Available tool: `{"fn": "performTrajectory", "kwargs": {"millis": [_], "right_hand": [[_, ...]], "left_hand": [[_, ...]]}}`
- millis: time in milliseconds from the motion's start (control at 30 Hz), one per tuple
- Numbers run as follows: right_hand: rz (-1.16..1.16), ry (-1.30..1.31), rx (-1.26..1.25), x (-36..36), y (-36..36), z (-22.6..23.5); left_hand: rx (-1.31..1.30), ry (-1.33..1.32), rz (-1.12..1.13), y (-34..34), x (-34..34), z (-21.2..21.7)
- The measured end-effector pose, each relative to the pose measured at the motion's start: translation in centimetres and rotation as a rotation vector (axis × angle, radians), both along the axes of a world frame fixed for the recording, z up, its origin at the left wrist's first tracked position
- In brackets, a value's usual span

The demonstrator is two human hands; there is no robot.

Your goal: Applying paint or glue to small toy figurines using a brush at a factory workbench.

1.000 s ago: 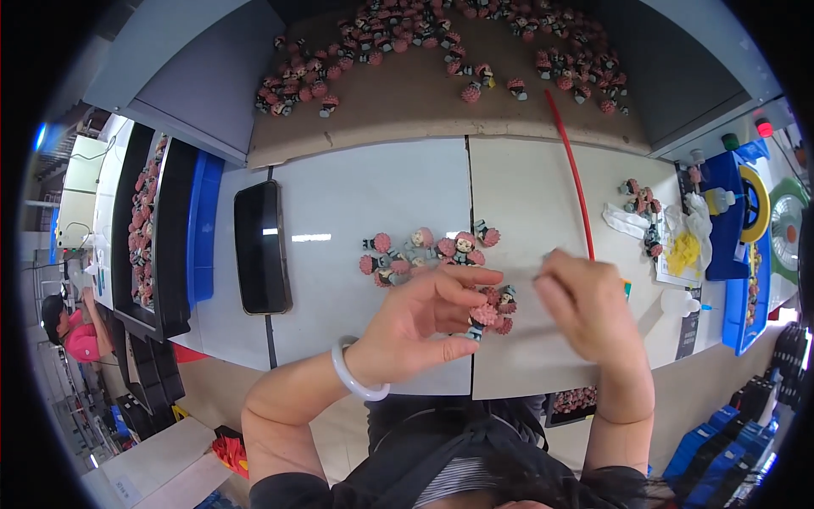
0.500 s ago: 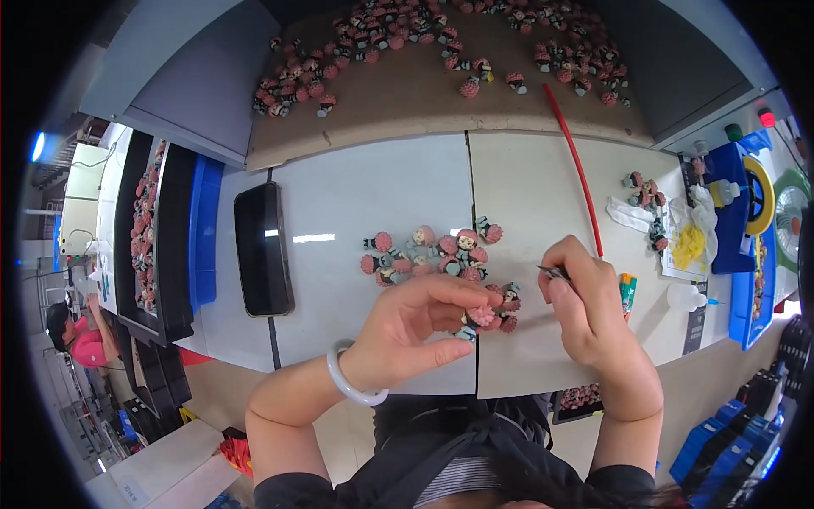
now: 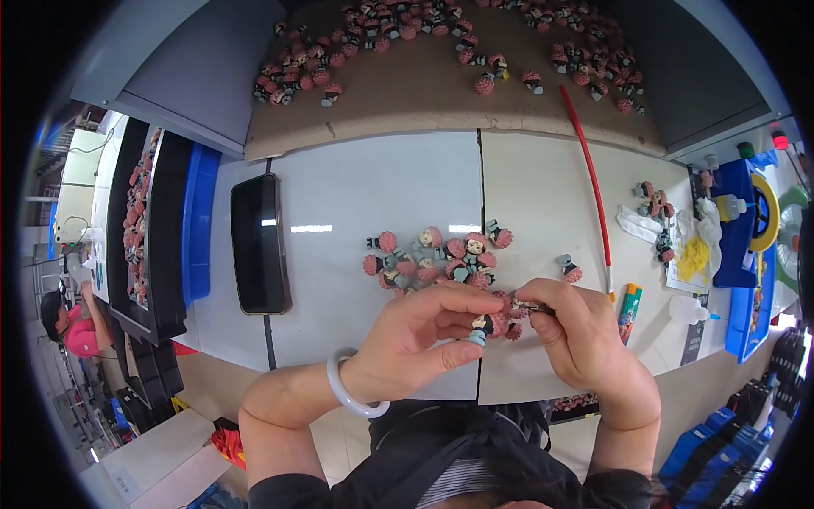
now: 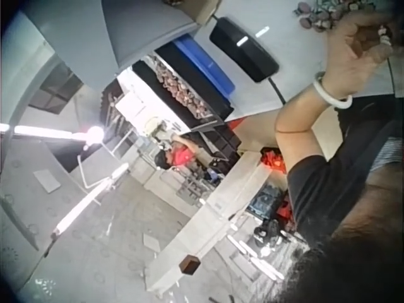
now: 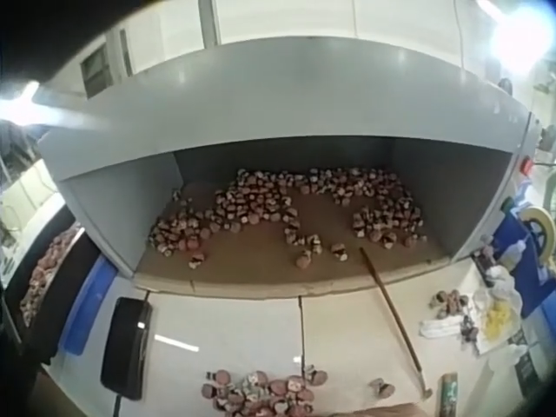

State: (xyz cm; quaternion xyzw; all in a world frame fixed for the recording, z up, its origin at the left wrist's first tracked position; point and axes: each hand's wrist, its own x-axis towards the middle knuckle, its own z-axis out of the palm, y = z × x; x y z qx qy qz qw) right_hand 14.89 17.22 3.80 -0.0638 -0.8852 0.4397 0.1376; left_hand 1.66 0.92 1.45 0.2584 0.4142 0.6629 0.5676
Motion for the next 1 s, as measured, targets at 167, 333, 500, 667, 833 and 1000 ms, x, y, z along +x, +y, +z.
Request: {"fn": "performTrajectory", "kwargs": {"millis": [167, 333, 500, 667, 833, 1000], "right_hand": [[0.031, 0.043, 0.021, -0.01, 0.12, -0.32], [0.060, -0.022, 0.033, 0.07, -0.22, -0.87], [0.107, -0.191, -0.045, 0.16, -0.30, -0.18], [0.099, -0.226, -0.043, 0.21, -0.36, -0.31], [0.113, -0.257, -0.025, 0.11, -0.37, -0.40], [0.106, -0.262, -0.014, 0.11, -0.48, -0.42]], "left_hand": [[-0.023, 0.115, 0.019, 0.43, 0.01, 0.19], [-0.002, 0.150, 0.037, 0.42, 0.11, 0.04], [-0.015, 0.188, 0.052, 0.45, 0.17, 0.08], [0.019, 0.230, 0.042, 0.45, 0.15, -0.19], [0.010, 0.261, 0.069, 0.49, 0.26, -0.04], [0.009, 0.296, 0.074, 0.57, 0.26, -0.25]]}}
